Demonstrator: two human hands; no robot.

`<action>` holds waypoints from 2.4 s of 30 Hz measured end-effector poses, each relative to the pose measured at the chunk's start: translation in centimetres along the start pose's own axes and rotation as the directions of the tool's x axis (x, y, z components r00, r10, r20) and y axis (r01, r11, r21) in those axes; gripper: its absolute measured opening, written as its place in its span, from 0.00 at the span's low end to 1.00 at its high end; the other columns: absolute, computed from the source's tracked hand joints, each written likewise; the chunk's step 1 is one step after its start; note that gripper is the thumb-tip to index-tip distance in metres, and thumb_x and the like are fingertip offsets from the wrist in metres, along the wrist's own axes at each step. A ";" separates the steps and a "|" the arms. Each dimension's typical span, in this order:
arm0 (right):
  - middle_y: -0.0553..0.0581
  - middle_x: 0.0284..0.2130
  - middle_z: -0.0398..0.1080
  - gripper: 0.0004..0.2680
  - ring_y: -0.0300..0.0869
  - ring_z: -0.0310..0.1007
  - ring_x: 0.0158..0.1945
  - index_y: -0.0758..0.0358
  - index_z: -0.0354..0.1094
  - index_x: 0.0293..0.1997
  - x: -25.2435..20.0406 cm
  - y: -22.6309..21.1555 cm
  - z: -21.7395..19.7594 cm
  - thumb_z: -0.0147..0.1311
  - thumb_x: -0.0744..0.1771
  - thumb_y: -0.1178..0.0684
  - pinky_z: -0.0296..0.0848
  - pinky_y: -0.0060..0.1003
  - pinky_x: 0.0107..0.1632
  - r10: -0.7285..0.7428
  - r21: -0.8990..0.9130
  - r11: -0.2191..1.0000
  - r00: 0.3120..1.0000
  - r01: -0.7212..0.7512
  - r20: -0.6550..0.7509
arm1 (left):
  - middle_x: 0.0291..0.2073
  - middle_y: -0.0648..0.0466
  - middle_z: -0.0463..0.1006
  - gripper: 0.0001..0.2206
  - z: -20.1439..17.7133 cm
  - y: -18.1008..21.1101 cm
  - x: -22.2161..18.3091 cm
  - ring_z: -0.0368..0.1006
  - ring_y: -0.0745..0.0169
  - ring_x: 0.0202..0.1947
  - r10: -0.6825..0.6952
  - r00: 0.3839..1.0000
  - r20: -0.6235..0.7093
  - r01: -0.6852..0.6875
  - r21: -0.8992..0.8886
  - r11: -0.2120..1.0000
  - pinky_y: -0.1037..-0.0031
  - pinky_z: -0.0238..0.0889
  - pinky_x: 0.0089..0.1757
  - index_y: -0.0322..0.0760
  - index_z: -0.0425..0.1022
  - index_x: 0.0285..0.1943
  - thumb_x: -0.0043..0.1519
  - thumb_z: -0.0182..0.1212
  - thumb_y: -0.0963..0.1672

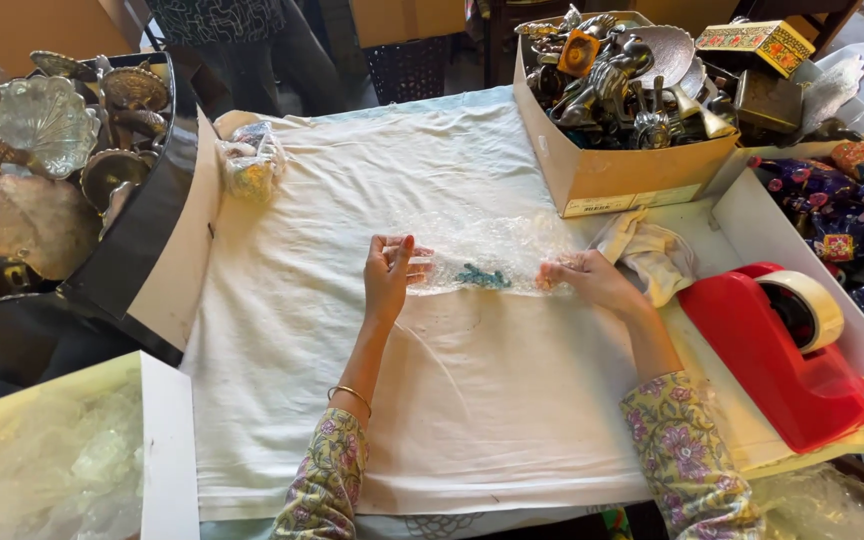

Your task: The person wraps a small colorful figurine in bubble wrap on a white cloth-covered table. They use a red tape dispenser to apply tape and blue scissors to trim the excess bubble wrap. The wrapped item is then placed into a white box.

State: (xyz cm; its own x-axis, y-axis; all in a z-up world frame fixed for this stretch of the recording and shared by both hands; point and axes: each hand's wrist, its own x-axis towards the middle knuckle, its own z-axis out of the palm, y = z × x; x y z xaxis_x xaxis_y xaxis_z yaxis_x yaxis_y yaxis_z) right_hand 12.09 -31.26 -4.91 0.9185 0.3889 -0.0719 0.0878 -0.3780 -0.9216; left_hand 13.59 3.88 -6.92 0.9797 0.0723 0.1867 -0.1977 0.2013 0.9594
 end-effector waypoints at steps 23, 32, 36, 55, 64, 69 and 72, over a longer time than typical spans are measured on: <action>0.56 0.26 0.77 0.16 0.35 0.73 0.26 0.70 0.75 0.46 2.8 0.0 4.2 0.60 0.68 0.42 0.70 0.30 0.32 0.062 0.082 0.996 0.838 -0.021 -0.543 | 0.33 0.54 0.85 0.39 -1.7 2.0 -1.0 0.82 0.70 0.33 -0.089 0.996 -0.021 0.090 0.408 0.908 0.80 0.74 0.31 0.37 0.57 0.74 0.55 0.75 0.44; 0.62 0.47 0.78 0.16 0.42 0.77 0.53 0.67 0.68 0.62 2.1 -2.1 3.3 0.53 0.69 0.49 0.70 0.36 0.54 -0.073 0.324 0.920 0.910 0.219 -0.407 | 0.66 0.51 0.70 0.30 2.9 3.4 -3.2 0.66 0.53 0.67 0.542 0.837 0.080 -0.301 0.893 0.334 0.58 0.59 0.63 0.41 0.66 0.68 0.59 0.71 0.52; 0.68 0.55 0.74 0.20 0.50 0.76 0.59 0.75 0.66 0.60 1.5 -2.5 2.9 0.51 0.65 0.50 0.71 0.48 0.60 -0.159 0.948 0.316 0.987 0.030 0.022 | 0.72 0.53 0.65 0.29 4.8 2.8 -4.3 0.55 0.54 0.74 0.458 0.752 0.473 -0.592 0.791 0.156 0.57 0.48 0.68 0.43 0.65 0.71 0.63 0.63 0.55; 0.58 0.54 0.76 0.18 0.42 0.75 0.53 0.71 0.69 0.60 4.2 2.8 6.2 0.59 0.63 0.65 0.75 0.37 0.57 -0.285 -0.168 0.950 0.951 0.264 -0.116 | 0.76 0.54 0.59 0.28 3.2 0.7 -4.3 0.51 0.54 0.77 0.373 0.813 0.447 -0.547 0.805 0.230 0.50 0.37 0.71 0.44 0.57 0.78 0.71 0.48 0.55; 0.63 0.53 0.76 0.14 0.44 0.73 0.54 0.73 0.71 0.61 3.6 3.4 4.8 0.56 0.67 0.64 0.74 0.39 0.57 -0.148 -0.023 0.989 0.988 0.147 -0.042 | 0.75 0.53 0.60 0.24 2.9 0.4 -4.2 0.54 0.53 0.75 0.342 0.862 0.375 -0.472 0.839 0.269 0.48 0.36 0.70 0.47 0.59 0.77 0.73 0.44 0.52; 0.55 0.57 0.72 0.17 0.37 0.72 0.56 0.69 0.65 0.63 3.0 2.6 4.4 0.51 0.65 0.65 0.72 0.34 0.59 -0.112 0.051 0.992 0.994 0.111 0.013 | 0.73 0.52 0.64 0.23 3.0 0.6 -4.2 0.57 0.54 0.74 0.294 0.891 0.348 -0.428 0.858 0.283 0.45 0.34 0.69 0.48 0.62 0.75 0.72 0.44 0.53; 0.53 0.57 0.72 0.16 0.36 0.72 0.56 0.68 0.66 0.64 2.8 1.5 4.5 0.49 0.68 0.63 0.71 0.33 0.61 -0.122 0.131 0.985 0.990 0.112 0.075 | 0.72 0.53 0.66 0.23 2.9 0.2 -4.0 0.57 0.55 0.73 0.261 0.904 0.338 -0.404 0.874 0.271 0.44 0.32 0.70 0.48 0.64 0.74 0.72 0.44 0.54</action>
State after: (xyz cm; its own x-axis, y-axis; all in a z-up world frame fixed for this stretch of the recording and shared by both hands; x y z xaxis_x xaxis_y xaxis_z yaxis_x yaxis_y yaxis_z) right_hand 13.07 -26.93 -8.20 0.8695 0.4939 0.0128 0.1388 -0.2192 -0.9657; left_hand 9.67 0.78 -6.85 0.8453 -0.2119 0.4904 -0.4219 -0.8279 0.3695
